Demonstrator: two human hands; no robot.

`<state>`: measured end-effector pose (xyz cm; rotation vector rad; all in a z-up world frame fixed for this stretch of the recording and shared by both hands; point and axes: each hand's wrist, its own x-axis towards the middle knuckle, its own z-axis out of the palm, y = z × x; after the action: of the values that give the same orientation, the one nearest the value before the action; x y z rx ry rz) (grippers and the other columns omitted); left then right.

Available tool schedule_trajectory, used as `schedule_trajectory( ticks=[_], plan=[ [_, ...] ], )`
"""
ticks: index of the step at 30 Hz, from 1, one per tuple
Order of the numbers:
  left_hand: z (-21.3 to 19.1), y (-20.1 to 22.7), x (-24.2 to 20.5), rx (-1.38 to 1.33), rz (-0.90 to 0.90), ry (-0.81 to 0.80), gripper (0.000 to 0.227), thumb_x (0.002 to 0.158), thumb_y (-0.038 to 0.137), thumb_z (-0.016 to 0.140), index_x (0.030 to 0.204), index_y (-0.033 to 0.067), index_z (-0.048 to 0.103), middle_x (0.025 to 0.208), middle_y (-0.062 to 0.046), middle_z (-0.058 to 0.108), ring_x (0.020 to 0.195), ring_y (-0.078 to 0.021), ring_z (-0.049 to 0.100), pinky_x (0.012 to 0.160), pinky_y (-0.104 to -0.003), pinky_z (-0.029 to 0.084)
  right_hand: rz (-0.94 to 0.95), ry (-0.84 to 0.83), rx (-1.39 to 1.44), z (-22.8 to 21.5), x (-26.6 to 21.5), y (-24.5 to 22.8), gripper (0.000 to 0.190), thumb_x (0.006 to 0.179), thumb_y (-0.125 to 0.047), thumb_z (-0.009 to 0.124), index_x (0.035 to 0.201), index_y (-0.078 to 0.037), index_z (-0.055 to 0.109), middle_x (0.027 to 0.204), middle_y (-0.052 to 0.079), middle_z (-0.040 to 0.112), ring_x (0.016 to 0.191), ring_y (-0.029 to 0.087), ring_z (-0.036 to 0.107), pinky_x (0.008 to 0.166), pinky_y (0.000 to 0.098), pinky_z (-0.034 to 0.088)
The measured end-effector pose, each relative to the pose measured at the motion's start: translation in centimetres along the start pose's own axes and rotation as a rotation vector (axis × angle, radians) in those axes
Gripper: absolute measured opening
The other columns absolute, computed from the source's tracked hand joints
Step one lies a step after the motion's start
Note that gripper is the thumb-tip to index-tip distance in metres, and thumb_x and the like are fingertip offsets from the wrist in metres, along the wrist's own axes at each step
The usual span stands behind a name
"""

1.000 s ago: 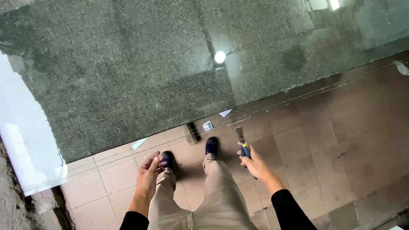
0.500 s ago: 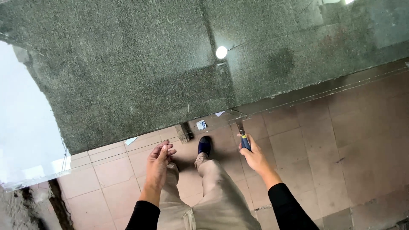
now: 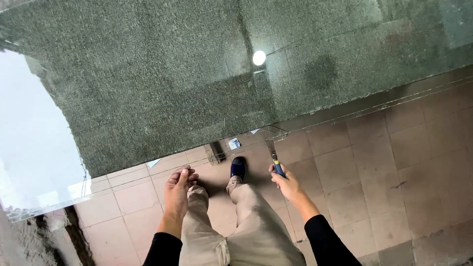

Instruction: Trimming and smoothing the edges of a large glass sheet using a handheld scraping tool

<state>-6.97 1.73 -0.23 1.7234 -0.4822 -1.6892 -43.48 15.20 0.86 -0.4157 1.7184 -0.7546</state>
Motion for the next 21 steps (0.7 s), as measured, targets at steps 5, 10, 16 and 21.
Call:
schedule_trajectory(
  ticks=[5,10,16,21],
  plan=[
    [-0.1,-0.5,0.4,0.002,0.009,0.011,0.022,0.111,0.018,0.069,0.124,0.0014,0.074,0.105,-0.012,0.081,0.088,-0.0218,0.082,0.071,-0.029,0.064,0.012,0.009,-0.027,1.0,1.8,2.4,0.009,0.090,-0.018,0.067,0.099,-0.017,0.070,0.069,0.003,0.056,0.057,0.014,0.053,0.054,0.0285,0.045],
    [0.1,-0.3,0.3,-0.001,0.015,0.016,0.022,0.111,0.017,0.069,0.124,-0.0009,0.073,0.106,-0.015,0.081,0.088,-0.0239,0.082,0.071,-0.031,0.065,-0.027,-0.005,-0.082,1.2,2.8,3.1,0.005,0.091,-0.021,0.067,0.096,-0.020,0.066,0.068,0.002,0.057,0.056,0.015,0.054,0.054,0.0286,0.045],
    [0.0,-0.3,0.4,0.003,0.019,0.011,0.021,0.111,0.016,0.069,0.123,-0.0004,0.073,0.105,-0.015,0.081,0.088,-0.0250,0.082,0.073,-0.032,0.065,-0.046,0.002,-0.128,1.3,3.2,3.5,0.008,0.090,-0.023,0.066,0.096,-0.018,0.065,0.072,0.007,0.062,0.063,0.020,0.059,0.060,0.0333,0.048],
    [0.0,0.0,0.3,0.004,0.013,0.005,0.021,0.111,0.017,0.069,0.123,-0.0005,0.073,0.105,-0.015,0.082,0.089,-0.0248,0.082,0.074,-0.033,0.065,-0.058,0.016,-0.179,0.9,3.4,3.3,0.010,0.090,-0.025,0.066,0.096,-0.018,0.065,0.075,0.008,0.067,0.066,0.022,0.063,0.064,0.0356,0.052]
  ],
)
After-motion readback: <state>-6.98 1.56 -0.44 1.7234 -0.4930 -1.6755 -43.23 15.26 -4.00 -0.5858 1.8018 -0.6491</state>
